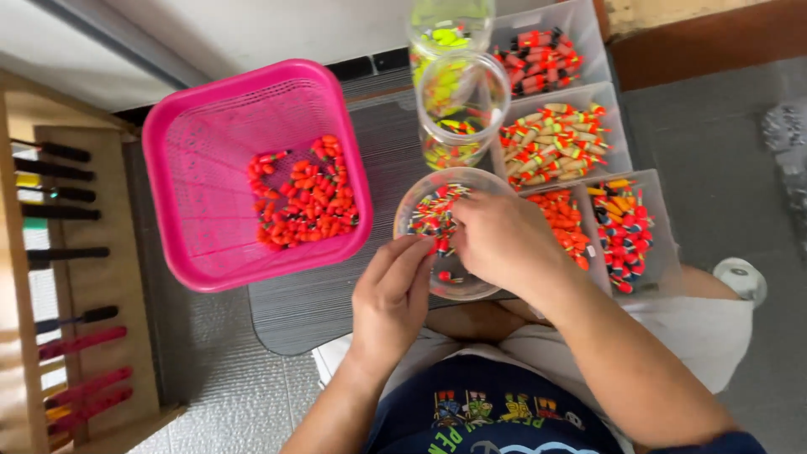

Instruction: The person assembles small fishing lures by inserting colorful cylindrical components into red plastic bodies. They pick red bodies from a pink basket, insert the components by hand, and place the finished lures into a clear container.

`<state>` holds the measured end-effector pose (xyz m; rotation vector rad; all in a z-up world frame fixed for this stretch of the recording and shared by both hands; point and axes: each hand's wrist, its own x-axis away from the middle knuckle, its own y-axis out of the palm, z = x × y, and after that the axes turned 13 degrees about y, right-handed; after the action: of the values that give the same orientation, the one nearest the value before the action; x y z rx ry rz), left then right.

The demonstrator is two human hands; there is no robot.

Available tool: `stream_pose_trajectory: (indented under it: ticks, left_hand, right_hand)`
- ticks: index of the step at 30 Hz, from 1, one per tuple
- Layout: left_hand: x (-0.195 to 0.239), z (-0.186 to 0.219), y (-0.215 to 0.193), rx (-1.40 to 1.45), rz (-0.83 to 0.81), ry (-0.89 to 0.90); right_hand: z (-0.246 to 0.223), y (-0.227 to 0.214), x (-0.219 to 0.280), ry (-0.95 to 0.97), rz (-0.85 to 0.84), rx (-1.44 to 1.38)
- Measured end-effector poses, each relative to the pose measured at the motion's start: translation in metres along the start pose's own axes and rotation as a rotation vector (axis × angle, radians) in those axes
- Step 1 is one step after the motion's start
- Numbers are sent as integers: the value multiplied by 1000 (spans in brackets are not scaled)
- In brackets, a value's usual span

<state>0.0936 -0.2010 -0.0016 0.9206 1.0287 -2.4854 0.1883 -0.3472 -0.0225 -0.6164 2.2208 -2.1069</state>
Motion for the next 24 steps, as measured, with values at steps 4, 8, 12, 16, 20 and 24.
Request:
stream_pose_trajectory:
  ticks: [4,8,12,16,20,24]
  left_hand:
    - [3,1,-4,56,-35,25]
    - [4,6,0,157,-78,39]
    - [5,3,1,236,-82,-17]
    - [6,2,-3,386,-76,-143]
    - [-2,9,-9,498,-67,-228]
    - [-2,8,-5,535,-39,-245]
  right_hand:
    - [0,-39,38,-270,173,-568]
    - [4,-22,54,-330,207,-618]
    - [5,-14,56,-328,281,-657]
    - [-3,-22,59,-269,348,-946]
    - [-1,-19,60,-220,315,-1231]
    - [-1,-19,61,-187,321,-1284]
